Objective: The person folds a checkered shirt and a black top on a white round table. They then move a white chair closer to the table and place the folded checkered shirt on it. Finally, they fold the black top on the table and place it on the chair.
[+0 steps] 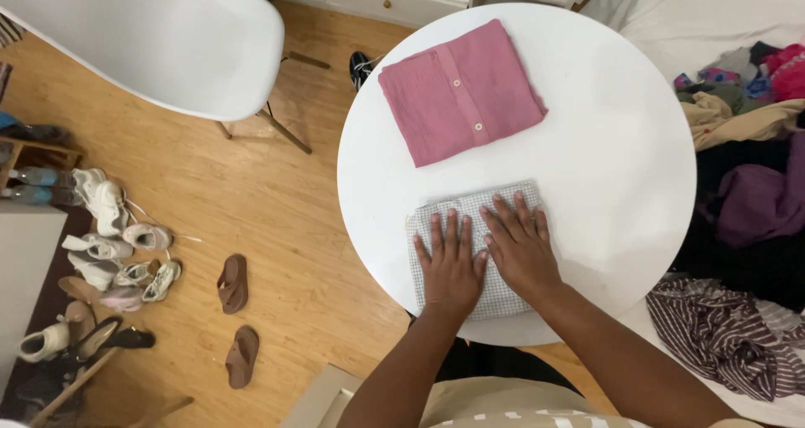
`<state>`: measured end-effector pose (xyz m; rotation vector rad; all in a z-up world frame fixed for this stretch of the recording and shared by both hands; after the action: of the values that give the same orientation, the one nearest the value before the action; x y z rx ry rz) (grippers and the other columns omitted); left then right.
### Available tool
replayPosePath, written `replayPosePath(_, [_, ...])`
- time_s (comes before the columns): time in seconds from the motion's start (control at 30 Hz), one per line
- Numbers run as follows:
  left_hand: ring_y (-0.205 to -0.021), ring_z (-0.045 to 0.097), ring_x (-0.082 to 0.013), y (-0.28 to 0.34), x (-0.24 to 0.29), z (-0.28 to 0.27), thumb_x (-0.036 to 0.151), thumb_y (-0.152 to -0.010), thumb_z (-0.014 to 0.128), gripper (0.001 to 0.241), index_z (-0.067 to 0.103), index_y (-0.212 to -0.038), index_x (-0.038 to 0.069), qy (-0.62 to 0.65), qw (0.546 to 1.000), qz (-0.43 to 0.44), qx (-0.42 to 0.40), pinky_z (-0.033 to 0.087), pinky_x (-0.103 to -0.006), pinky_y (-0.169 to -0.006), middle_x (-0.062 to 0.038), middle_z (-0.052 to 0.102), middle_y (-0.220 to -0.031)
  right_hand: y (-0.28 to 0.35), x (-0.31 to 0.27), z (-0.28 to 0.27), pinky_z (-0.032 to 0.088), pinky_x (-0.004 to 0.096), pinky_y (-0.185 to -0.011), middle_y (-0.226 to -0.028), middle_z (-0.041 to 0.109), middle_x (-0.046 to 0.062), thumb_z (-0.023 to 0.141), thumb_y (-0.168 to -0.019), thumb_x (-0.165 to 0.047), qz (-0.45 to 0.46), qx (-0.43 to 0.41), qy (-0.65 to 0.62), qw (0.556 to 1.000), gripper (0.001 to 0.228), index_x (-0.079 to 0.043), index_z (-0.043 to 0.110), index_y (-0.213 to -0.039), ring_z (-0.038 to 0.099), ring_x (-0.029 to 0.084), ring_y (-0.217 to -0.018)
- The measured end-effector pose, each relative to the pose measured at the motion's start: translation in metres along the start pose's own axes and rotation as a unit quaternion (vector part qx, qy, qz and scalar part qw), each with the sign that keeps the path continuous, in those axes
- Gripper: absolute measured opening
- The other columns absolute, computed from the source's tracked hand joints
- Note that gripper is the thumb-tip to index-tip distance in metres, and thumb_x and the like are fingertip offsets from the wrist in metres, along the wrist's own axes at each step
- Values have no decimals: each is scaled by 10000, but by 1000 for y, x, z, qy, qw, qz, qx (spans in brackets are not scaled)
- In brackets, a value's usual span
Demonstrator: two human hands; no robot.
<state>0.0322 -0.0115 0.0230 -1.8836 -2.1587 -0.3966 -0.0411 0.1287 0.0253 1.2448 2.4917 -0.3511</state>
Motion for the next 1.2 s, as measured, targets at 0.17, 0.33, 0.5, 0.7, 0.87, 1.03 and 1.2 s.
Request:
replayPosePath(0.17, [-1570,31,-346,3,-20,8,520,-1035,405,702,293,-1603,123,-15,1000,-17,-14,-53,-673,-1179,-163,155,-1692,5,9,16,142,564,-1240,-1633,392,57,478,-1020,-405,-24,30,39,998,506,-207,527,-1484,218,298,-1557])
replayPosePath(0.33, [-1598,37,-320,7,-22,11,551,-1037,411,715,301,-1621,152,-31,999,-8,32,-47,-644,-1222,-137,159,-1716,1,9,12,157,544,-1271,-1639,398,38,470,-1045,-413,-31,27,61,997,493,-226,529,-1498,228,271,-1575])
replayPosePath(0.5, [-1595,23,-322,4,-24,17,542,-1053,389,702,289,-1632,157,-34,999,2,21,-57,-631,-1219,-140,140,-1722,-1,14,13,148,538,-1255,-1628,389,35,436,-1026,-431,-30,15,51,998,504,-243,508,-1488,235,282,-1554])
replayPosePath(0.7, [-1580,51,-326,-1,-27,13,481,-1076,357,625,331,-1599,140,-6,1000,-1,-13,-37,-635,-1203,-147,180,-1702,-8,19,14,136,525,-1258,-1632,376,33,426,-1030,-453,-30,4,50,998,524,-240,503,-1502,242,278,-1546])
replayPosePath(0.87, [-1498,311,-352,6,-34,-26,362,-1088,433,505,455,-1488,55,137,983,-83,93,201,-582,-1233,-182,420,-1566,-5,45,11,236,502,-1235,-1621,402,32,536,-981,-350,-10,-6,-64,998,470,-241,554,-1438,279,291,-1544])
replayPosePath(1.03, [-1284,519,-376,0,-33,-53,380,-1006,552,584,497,-1402,-46,257,893,-352,113,422,-481,-1109,-245,548,-1382,-5,65,-16,435,437,-1144,-1548,463,179,610,-974,-168,89,97,-196,972,406,-117,619,-1377,405,345,-1447])
replayPosePath(1.2, [-1270,541,-355,-12,-11,-49,505,-951,676,731,482,-1399,-39,280,847,-445,-80,442,-446,-1087,-235,558,-1349,-11,62,-23,509,351,-942,-1161,721,178,687,-1018,-245,391,-57,-302,868,562,31,510,-1474,670,237,-1045])
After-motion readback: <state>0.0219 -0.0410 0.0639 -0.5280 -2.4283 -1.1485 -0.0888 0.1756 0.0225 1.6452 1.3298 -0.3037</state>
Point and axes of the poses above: each hand's wrist, its own y-axis away from the middle knuckle, its own z-axis out of the palm, x = y × z, the point moved 1 cm from there along -y, towards the middle knuckle
